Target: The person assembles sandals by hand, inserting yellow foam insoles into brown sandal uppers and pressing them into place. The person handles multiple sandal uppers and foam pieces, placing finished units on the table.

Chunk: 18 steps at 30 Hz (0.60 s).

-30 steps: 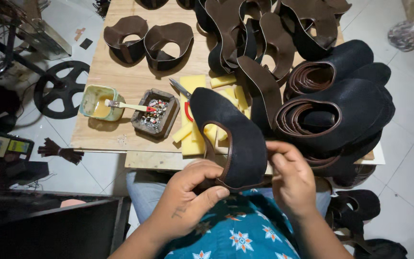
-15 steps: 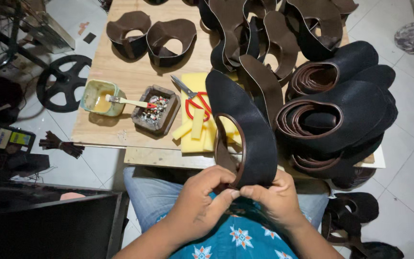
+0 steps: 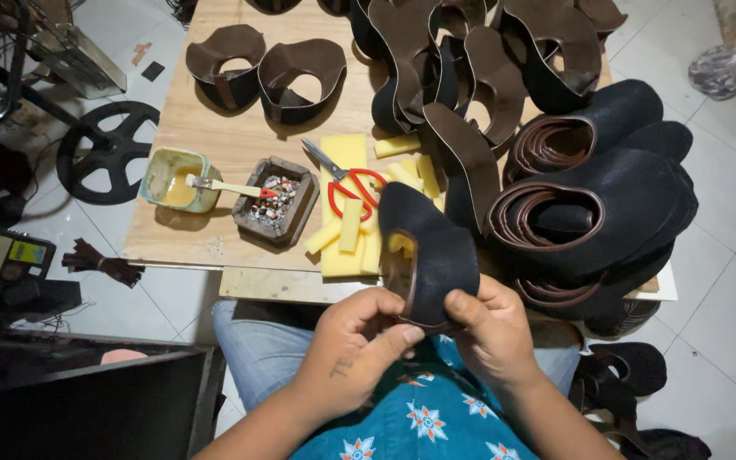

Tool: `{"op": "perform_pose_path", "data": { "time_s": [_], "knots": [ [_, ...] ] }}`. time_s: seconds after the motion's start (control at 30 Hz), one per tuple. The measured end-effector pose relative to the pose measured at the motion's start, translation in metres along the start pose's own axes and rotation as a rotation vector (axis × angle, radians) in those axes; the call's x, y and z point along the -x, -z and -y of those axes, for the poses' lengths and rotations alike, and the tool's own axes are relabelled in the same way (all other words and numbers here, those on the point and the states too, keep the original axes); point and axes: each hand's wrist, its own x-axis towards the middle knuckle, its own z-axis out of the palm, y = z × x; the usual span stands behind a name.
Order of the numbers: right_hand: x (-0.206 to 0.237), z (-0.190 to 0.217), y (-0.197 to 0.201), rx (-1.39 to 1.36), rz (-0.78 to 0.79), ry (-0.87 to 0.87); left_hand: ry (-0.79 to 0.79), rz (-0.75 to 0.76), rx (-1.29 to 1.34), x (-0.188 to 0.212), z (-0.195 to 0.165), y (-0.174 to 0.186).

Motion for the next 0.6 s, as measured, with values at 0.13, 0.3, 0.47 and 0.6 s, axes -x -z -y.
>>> {"op": "perform_pose_path", "data": {
  "time_s": [0.13, 0.3, 0.47, 0.6],
  "knots": [
    [-0.009, 0.011, -0.015, 0.016, 0.085, 0.043, 0.063, -0.051, 0.218, -0.008, -0.010, 0.010],
    [-0.013, 0.010, -0.024, 0.260, 0.133, 0.117, 0.102, -0.019, 0.264, -0.014, -0.016, 0.009],
    [-0.025, 0.012, -0.026, 0.036, 0.007, -0.018, 0.088, -0.090, 0.305, -0.025, -0.013, 0.011],
    [-0.036, 0.019, -0.033, -0.052, 0.074, -0.087, 0.084, -0.196, 0.440, -0.035, -0.016, 0.018]
  ]
}}
